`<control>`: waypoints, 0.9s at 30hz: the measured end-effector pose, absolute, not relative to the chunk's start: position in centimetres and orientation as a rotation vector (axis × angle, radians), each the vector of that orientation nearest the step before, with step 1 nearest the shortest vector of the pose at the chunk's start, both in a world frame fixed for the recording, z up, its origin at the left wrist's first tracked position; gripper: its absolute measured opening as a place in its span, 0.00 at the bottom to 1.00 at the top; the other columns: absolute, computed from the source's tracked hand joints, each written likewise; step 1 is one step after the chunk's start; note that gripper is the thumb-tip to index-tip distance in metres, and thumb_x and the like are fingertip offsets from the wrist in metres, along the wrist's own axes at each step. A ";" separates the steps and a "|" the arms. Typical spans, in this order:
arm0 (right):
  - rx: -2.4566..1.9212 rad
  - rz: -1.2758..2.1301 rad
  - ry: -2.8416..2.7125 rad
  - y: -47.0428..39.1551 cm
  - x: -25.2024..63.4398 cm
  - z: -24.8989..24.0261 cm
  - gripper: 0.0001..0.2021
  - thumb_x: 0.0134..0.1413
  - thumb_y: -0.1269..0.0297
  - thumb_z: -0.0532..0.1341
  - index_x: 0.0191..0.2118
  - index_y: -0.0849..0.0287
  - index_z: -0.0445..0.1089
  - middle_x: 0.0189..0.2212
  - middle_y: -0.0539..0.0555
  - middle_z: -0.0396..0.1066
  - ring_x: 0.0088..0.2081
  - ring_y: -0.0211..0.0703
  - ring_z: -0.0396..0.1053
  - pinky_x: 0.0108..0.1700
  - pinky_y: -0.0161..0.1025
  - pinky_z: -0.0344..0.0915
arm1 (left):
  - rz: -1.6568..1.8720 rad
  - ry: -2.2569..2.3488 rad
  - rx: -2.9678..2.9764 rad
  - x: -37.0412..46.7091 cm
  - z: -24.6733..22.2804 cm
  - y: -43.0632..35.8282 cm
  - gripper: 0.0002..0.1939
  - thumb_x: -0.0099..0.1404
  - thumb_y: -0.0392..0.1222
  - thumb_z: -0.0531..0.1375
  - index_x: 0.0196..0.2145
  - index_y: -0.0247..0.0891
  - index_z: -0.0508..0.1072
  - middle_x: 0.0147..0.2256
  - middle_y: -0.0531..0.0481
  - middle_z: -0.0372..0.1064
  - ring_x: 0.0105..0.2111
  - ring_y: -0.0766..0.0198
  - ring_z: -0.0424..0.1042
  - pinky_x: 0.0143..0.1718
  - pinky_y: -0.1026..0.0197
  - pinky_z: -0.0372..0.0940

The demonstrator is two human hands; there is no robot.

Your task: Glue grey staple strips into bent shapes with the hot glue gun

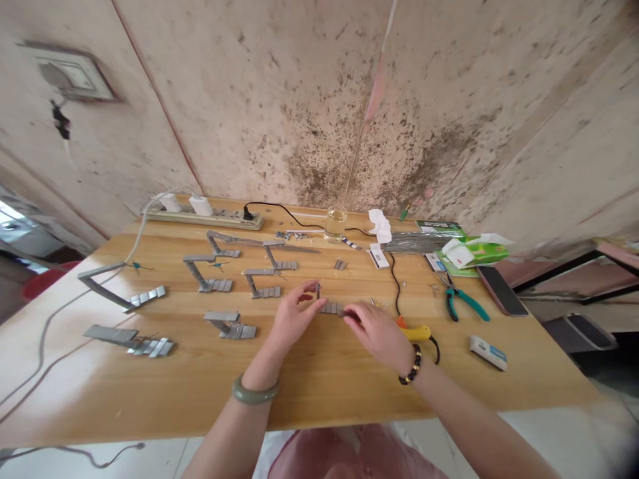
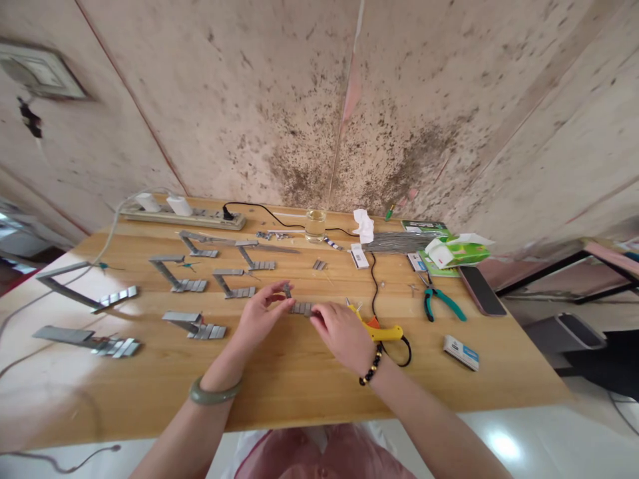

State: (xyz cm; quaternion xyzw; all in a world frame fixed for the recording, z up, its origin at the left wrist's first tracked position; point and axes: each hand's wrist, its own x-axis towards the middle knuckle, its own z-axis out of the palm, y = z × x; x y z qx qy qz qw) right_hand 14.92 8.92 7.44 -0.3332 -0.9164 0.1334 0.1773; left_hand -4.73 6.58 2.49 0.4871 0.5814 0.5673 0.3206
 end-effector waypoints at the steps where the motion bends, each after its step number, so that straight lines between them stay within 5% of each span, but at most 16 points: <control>1: -0.920 0.382 -2.561 9.2 14.7 8.1 0.07 0.62 0.68 0.52 0.42 0.59 0.65 0.37 0.56 0.70 0.39 0.45 0.68 0.41 0.43 0.64 | 1.508 1.507 1.248 -4.7 2.5 6.6 0.23 0.52 0.47 0.64 0.46 0.37 0.72 0.42 0.43 0.72 0.36 0.61 0.72 0.41 0.57 0.67; 27: -0.716 0.369 -2.359 11.4 10.7 8.5 0.08 0.63 0.65 0.52 0.43 0.58 0.66 0.38 0.56 0.70 0.41 0.45 0.67 0.45 0.44 0.66 | 1.601 1.396 1.140 -5.3 1.9 6.9 0.16 0.52 0.45 0.64 0.37 0.35 0.76 0.33 0.46 0.76 0.32 0.61 0.73 0.35 0.61 0.69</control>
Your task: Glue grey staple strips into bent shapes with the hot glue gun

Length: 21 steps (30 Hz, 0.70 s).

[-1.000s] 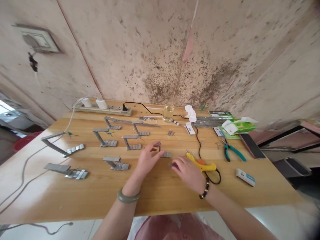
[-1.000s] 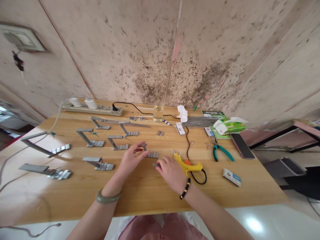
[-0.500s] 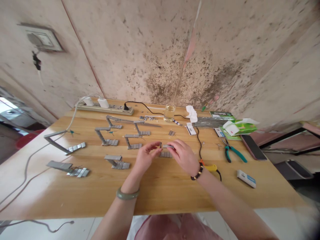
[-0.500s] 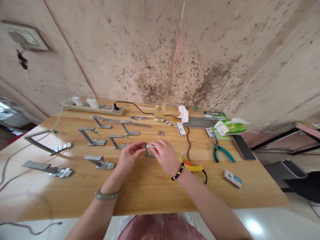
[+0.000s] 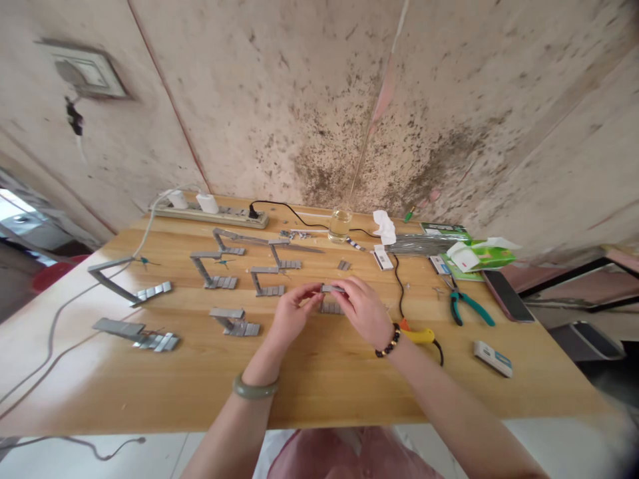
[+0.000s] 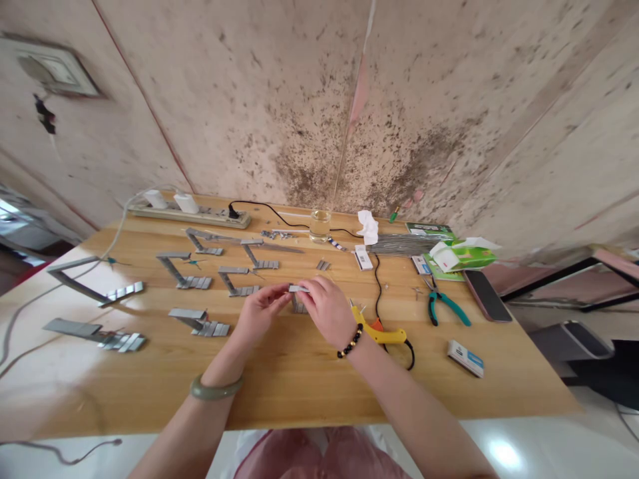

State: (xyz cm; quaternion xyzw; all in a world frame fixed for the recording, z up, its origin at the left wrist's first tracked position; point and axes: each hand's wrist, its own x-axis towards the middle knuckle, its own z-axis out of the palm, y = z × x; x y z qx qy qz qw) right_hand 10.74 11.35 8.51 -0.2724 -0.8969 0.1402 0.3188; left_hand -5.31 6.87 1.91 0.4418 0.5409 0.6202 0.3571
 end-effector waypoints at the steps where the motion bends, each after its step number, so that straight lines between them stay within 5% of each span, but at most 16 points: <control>1: -0.723 0.374 -2.354 11.3 10.7 8.5 0.08 0.62 0.65 0.52 0.43 0.58 0.66 0.38 0.56 0.69 0.41 0.45 0.67 0.45 0.44 0.66 | 1.602 1.400 1.149 -5.3 1.9 6.9 0.16 0.52 0.45 0.64 0.37 0.35 0.76 0.34 0.46 0.76 0.32 0.61 0.73 0.35 0.61 0.69; 21: -0.755 0.388 -2.349 11.6 10.6 8.4 0.10 0.63 0.64 0.52 0.44 0.57 0.68 0.38 0.56 0.69 0.42 0.45 0.67 0.45 0.45 0.66 | 1.597 1.421 1.172 -5.1 2.1 6.8 0.15 0.53 0.46 0.64 0.36 0.36 0.76 0.33 0.46 0.76 0.31 0.60 0.74 0.33 0.60 0.70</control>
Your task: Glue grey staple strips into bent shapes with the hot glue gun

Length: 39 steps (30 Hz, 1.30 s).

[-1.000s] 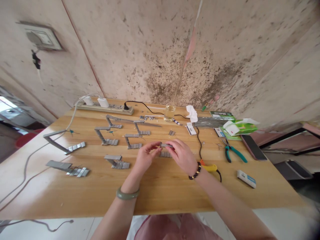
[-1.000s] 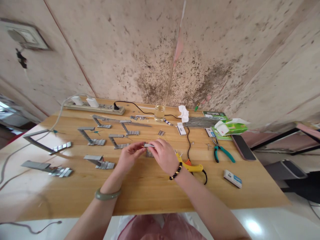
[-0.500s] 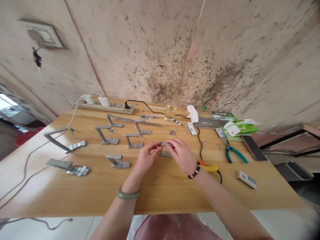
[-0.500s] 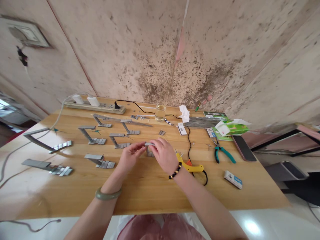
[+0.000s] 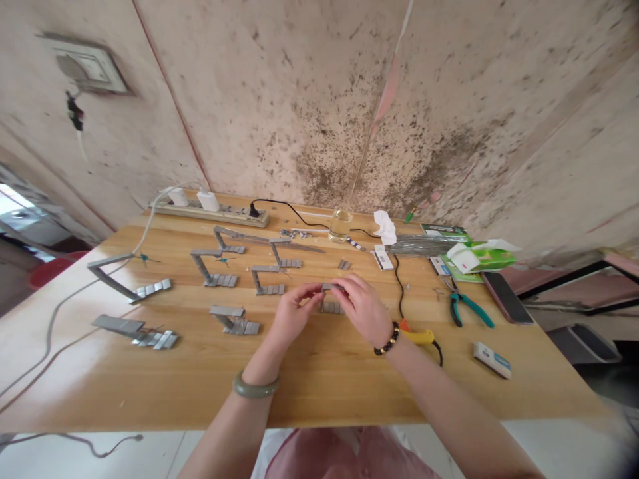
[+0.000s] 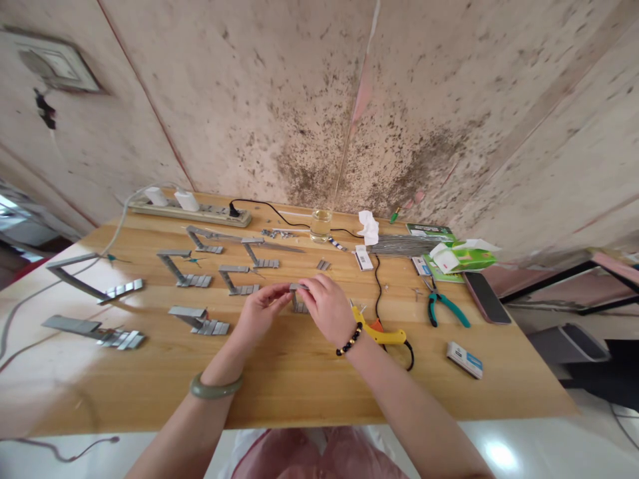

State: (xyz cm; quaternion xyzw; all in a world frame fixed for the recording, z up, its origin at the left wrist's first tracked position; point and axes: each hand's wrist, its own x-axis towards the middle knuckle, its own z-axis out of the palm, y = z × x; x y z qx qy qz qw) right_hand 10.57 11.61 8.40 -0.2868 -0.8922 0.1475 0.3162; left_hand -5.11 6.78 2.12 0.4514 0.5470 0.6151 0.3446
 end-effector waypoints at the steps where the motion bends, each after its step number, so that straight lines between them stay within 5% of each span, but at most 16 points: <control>1: -0.755 0.386 -2.352 11.6 10.6 8.4 0.10 0.63 0.64 0.52 0.44 0.57 0.68 0.38 0.56 0.70 0.42 0.45 0.67 0.45 0.45 0.66 | 1.597 1.417 1.170 -5.1 2.1 6.8 0.15 0.53 0.46 0.64 0.36 0.36 0.76 0.33 0.46 0.76 0.31 0.60 0.74 0.33 0.60 0.70; 39: -0.762 0.373 -2.341 11.5 10.4 8.3 0.10 0.63 0.64 0.51 0.44 0.57 0.68 0.38 0.56 0.70 0.42 0.45 0.67 0.46 0.45 0.66 | 1.603 1.435 1.192 -5.1 1.9 6.8 0.15 0.53 0.47 0.63 0.37 0.36 0.77 0.34 0.46 0.76 0.33 0.60 0.73 0.35 0.60 0.70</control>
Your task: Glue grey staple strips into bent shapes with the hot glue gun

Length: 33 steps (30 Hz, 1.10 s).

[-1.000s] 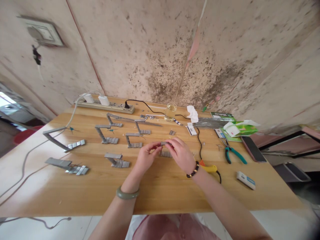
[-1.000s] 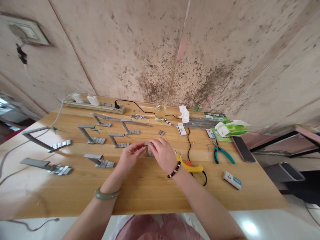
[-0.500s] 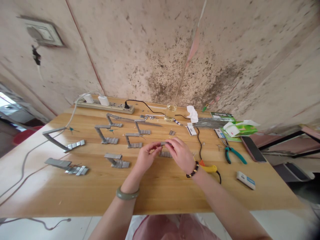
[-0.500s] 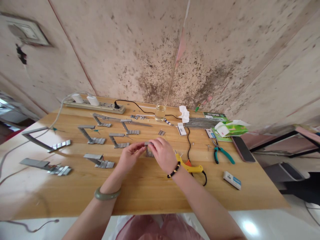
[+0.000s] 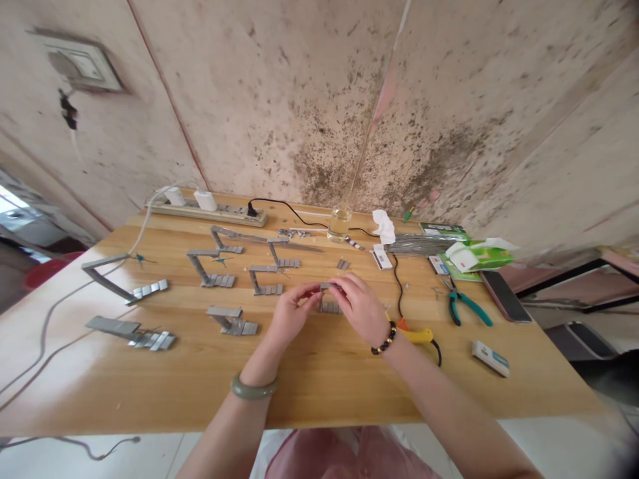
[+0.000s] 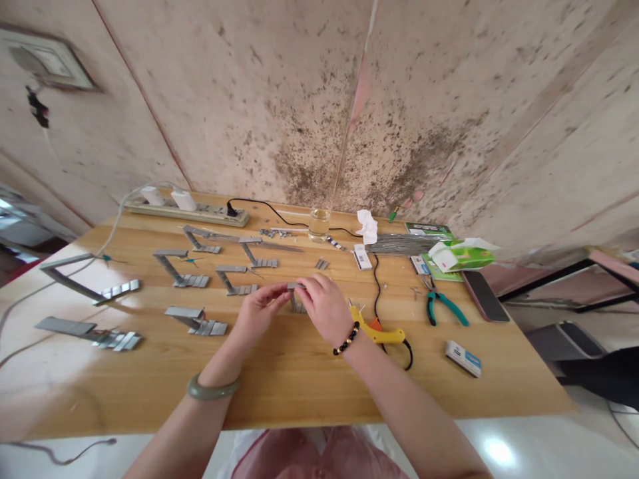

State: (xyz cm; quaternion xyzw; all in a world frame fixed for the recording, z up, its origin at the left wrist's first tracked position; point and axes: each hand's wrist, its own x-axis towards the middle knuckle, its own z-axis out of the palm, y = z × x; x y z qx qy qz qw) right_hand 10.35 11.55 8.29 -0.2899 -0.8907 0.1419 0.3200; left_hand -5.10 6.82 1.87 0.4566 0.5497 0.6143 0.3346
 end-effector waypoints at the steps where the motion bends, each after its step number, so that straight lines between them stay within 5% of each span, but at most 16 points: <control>1: -0.762 0.374 -2.337 11.5 10.4 8.3 0.10 0.63 0.64 0.51 0.44 0.57 0.68 0.38 0.56 0.70 0.42 0.45 0.67 0.46 0.45 0.66 | 1.602 1.437 1.189 -5.1 1.8 6.8 0.15 0.53 0.47 0.63 0.37 0.36 0.77 0.34 0.46 0.76 0.33 0.59 0.73 0.35 0.60 0.70; 33: -0.750 0.389 -2.323 11.6 10.4 8.1 0.09 0.62 0.65 0.52 0.44 0.58 0.67 0.39 0.57 0.69 0.43 0.46 0.66 0.47 0.46 0.65 | 1.599 1.421 1.186 -5.2 1.6 6.9 0.16 0.53 0.47 0.64 0.38 0.36 0.77 0.36 0.45 0.76 0.35 0.59 0.74 0.38 0.59 0.69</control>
